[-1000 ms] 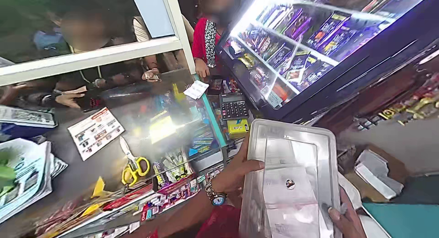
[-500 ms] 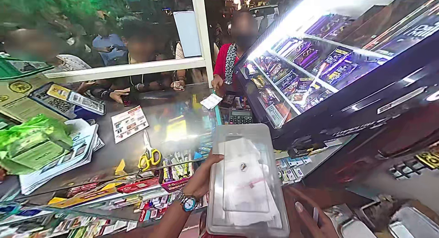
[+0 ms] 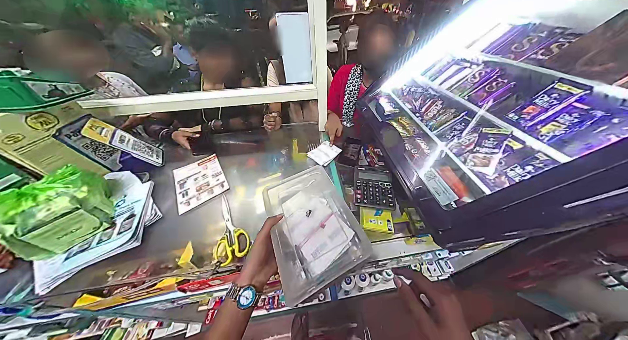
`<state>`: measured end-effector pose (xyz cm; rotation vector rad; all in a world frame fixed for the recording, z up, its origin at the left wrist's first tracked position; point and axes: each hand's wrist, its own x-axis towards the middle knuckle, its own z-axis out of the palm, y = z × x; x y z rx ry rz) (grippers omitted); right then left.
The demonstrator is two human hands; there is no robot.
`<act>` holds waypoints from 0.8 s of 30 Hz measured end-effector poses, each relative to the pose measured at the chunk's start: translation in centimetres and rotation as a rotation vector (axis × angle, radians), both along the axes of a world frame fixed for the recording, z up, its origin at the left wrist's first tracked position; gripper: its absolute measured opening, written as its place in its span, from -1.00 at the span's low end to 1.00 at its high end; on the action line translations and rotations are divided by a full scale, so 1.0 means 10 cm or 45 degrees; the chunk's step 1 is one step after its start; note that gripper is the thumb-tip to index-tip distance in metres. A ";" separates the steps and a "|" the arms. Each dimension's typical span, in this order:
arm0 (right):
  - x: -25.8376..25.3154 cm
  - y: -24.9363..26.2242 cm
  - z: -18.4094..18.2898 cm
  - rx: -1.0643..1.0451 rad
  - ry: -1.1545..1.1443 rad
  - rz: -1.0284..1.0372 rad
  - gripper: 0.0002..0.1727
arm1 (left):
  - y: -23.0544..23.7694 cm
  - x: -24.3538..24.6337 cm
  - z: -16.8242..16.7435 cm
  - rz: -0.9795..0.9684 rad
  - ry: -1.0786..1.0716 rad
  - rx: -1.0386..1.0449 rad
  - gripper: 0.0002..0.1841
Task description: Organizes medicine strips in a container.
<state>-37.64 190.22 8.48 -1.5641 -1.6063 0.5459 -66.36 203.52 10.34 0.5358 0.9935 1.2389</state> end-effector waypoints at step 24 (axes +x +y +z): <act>-0.63 1.00 0.32 0.194 -0.174 0.008 -0.49 | 0.17 -1.45 1.71 -0.021 1.196 1.558 -0.03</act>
